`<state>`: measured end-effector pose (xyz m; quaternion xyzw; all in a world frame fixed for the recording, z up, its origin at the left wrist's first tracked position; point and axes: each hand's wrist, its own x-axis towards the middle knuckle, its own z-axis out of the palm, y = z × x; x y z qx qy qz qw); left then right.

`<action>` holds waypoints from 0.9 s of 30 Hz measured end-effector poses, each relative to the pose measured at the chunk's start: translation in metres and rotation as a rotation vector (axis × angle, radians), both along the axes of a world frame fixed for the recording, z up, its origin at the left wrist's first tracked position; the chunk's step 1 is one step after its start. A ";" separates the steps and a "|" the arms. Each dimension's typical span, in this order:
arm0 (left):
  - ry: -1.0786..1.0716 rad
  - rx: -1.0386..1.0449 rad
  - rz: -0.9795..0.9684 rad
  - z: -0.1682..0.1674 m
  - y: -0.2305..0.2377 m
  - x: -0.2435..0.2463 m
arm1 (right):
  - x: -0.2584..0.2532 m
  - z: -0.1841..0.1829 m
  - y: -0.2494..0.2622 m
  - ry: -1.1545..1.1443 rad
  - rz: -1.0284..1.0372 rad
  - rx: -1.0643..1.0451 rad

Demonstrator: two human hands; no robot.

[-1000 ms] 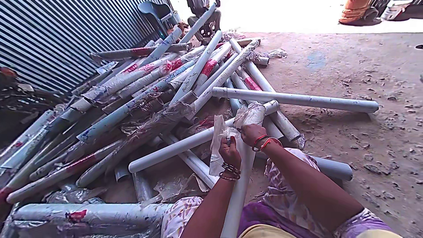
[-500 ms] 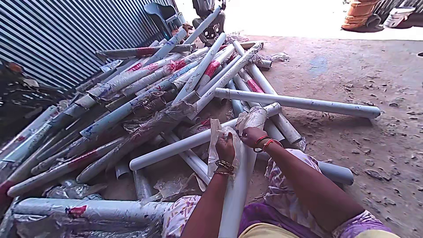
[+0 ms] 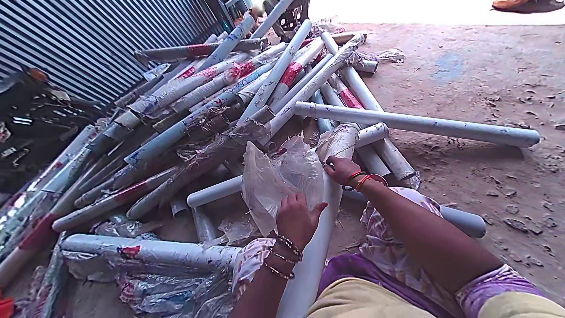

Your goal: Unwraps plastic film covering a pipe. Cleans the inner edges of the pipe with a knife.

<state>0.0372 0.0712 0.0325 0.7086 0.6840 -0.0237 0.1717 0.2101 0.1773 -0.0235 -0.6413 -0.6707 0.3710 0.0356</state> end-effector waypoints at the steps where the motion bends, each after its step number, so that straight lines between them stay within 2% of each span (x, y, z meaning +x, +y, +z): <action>1: 0.042 -0.145 0.008 -0.004 0.003 0.007 | -0.004 -0.002 -0.002 -0.011 0.009 0.010; 4: 0.102 -0.277 0.046 -0.023 0.020 0.015 | -0.015 -0.001 -0.008 -0.062 0.003 0.021; 6: 0.045 -0.303 0.063 -0.031 0.028 0.008 | -0.021 -0.002 -0.013 -0.094 0.003 -0.003; 9: -0.101 -0.215 0.086 -0.052 0.032 -0.007 | -0.026 -0.007 -0.015 -0.157 0.047 -0.040; 12: -0.317 -0.063 0.207 -0.086 0.037 -0.023 | -0.033 -0.018 -0.015 -0.196 0.079 -0.036; 15: -0.389 -0.033 0.310 -0.108 0.047 -0.029 | -0.040 -0.031 -0.013 -0.231 0.117 -0.057; 21: -0.090 -0.306 0.266 -0.130 0.064 -0.034 | -0.052 -0.066 -0.018 -0.293 0.190 -0.194; 27: -0.121 -0.520 0.242 -0.165 0.076 -0.043 | -0.067 -0.070 -0.021 -0.093 -0.218 -0.280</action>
